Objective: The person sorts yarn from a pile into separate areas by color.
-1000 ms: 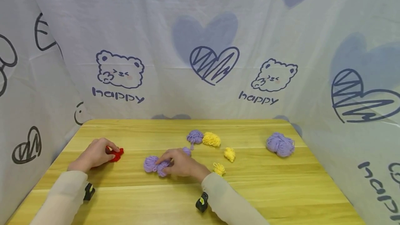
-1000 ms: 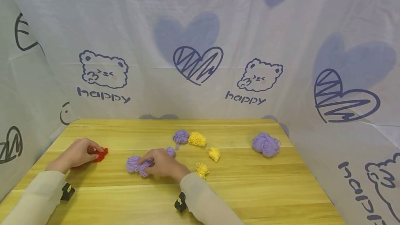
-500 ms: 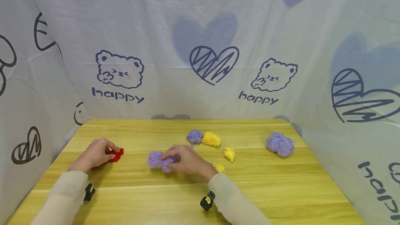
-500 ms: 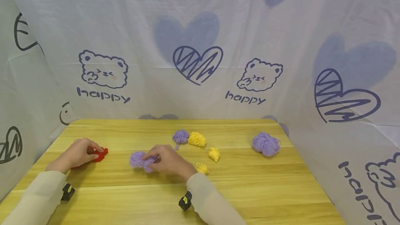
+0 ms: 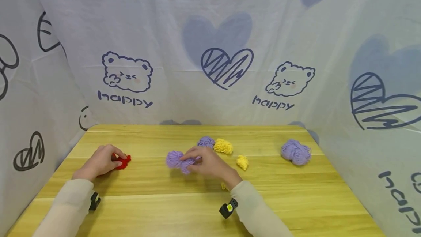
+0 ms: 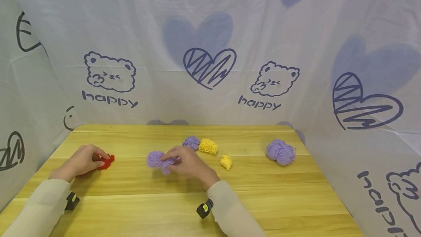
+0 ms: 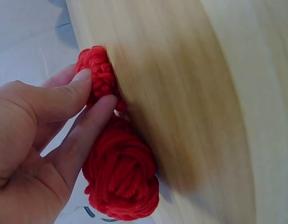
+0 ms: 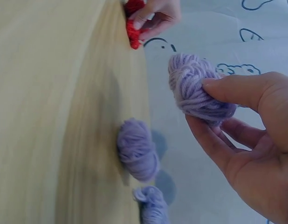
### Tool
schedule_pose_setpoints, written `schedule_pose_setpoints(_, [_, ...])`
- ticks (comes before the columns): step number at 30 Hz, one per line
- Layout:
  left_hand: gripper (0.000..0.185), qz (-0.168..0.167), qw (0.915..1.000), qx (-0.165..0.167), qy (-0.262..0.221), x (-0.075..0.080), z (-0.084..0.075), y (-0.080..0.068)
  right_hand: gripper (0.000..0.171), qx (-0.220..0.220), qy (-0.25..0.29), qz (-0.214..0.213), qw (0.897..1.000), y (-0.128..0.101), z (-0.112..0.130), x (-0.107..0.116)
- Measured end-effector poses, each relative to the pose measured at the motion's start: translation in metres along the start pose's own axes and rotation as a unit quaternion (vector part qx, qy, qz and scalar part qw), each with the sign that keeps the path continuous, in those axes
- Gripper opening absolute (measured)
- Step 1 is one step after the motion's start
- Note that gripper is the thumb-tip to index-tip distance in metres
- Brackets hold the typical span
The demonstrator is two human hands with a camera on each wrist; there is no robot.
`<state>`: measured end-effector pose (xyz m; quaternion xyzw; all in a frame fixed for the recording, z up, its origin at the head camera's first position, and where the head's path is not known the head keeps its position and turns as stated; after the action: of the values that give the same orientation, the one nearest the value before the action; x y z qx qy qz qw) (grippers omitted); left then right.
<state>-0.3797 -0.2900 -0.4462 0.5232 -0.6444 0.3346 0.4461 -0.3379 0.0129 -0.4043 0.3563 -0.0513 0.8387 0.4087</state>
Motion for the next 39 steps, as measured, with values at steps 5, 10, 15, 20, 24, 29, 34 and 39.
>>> schedule_pose_setpoints(5, [0.016,-0.003,1.0000,-0.002,-0.003,0.000,0.000,0.000,0.030,-0.008,0.005,-0.019,1.000,-0.006,-0.003,0.015])
schedule_pose_setpoints(10, [0.017,-0.005,0.9999,-0.005,-0.008,0.000,0.000,0.000,0.030,-0.005,0.004,-0.035,0.999,-0.015,-0.006,0.030])
schedule_pose_setpoints(15, [0.017,-0.007,0.9999,-0.007,-0.003,0.000,-0.001,0.000,0.031,-0.009,-0.005,-0.042,0.999,-0.022,-0.010,0.044])
schedule_pose_setpoints(20, [0.017,-0.009,0.9999,-0.010,-0.006,0.000,-0.001,0.000,0.032,-0.022,-0.019,-0.059,0.998,-0.030,-0.014,0.057])
schedule_pose_setpoints(24, [0.017,-0.008,0.9999,-0.007,-0.008,-0.001,0.001,0.000,0.033,-0.034,-0.024,-0.068,0.997,-0.037,-0.018,0.065])
schedule_pose_setpoints(29, [0.017,-0.006,0.9999,-0.005,-0.009,0.000,0.002,-0.001,0.032,-0.032,-0.023,-0.082,0.996,-0.044,-0.021,0.076])
schedule_pose_setpoints(34, [0.017,-0.003,0.9999,0.005,-0.011,0.000,0.002,-0.002,0.032,-0.035,-0.014,-0.094,0.995,-0.052,-0.029,0.088])
schedule_pose_setpoints(39, [0.017,0.002,0.9998,0.015,-0.012,-0.002,0.004,-0.001,0.031,-0.053,-0.013,-0.106,0.993,-0.061,-0.039,0.097])
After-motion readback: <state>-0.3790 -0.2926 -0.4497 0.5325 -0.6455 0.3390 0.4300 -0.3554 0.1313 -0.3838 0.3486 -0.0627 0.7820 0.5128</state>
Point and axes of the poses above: each hand's wrist, its own y-axis towards the middle knuckle, its own x-axis out of the back of the hand, z = x × y, the point moved 10 cm from there along y, towards the middle knuckle, and after that the axes turned 2 degrees about y, right-handed, at the moved point
